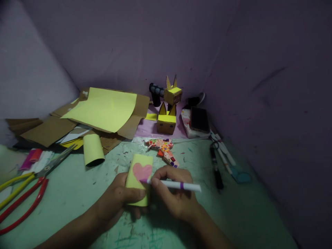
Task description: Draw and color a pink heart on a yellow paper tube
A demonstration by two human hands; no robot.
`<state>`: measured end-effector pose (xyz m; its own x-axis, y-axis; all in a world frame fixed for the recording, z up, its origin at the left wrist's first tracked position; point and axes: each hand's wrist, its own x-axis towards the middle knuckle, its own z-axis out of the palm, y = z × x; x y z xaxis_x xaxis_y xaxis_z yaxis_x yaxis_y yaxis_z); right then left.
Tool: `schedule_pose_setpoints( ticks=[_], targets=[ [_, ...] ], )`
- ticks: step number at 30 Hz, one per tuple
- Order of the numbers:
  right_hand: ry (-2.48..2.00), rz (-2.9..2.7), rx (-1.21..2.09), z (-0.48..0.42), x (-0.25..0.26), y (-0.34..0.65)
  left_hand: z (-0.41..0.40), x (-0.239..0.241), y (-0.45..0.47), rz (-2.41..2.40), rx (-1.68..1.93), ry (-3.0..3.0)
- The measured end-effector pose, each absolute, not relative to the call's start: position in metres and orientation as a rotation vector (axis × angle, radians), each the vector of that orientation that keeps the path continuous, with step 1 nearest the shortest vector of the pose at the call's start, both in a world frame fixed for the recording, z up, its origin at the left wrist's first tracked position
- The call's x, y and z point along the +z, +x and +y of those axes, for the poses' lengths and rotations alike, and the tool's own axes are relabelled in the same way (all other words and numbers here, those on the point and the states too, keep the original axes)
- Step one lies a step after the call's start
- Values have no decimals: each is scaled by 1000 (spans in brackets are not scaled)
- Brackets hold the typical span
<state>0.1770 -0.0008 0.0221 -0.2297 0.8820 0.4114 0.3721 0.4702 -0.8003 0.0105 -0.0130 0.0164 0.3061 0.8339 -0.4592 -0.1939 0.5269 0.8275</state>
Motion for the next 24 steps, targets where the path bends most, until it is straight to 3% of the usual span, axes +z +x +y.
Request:
schedule_pose_setpoints(
  ticks=[24],
  targets=[
    [-1042, -1908, 633, 0, 30, 181, -12, 18, 10, 1044, 732, 723]
  ],
)
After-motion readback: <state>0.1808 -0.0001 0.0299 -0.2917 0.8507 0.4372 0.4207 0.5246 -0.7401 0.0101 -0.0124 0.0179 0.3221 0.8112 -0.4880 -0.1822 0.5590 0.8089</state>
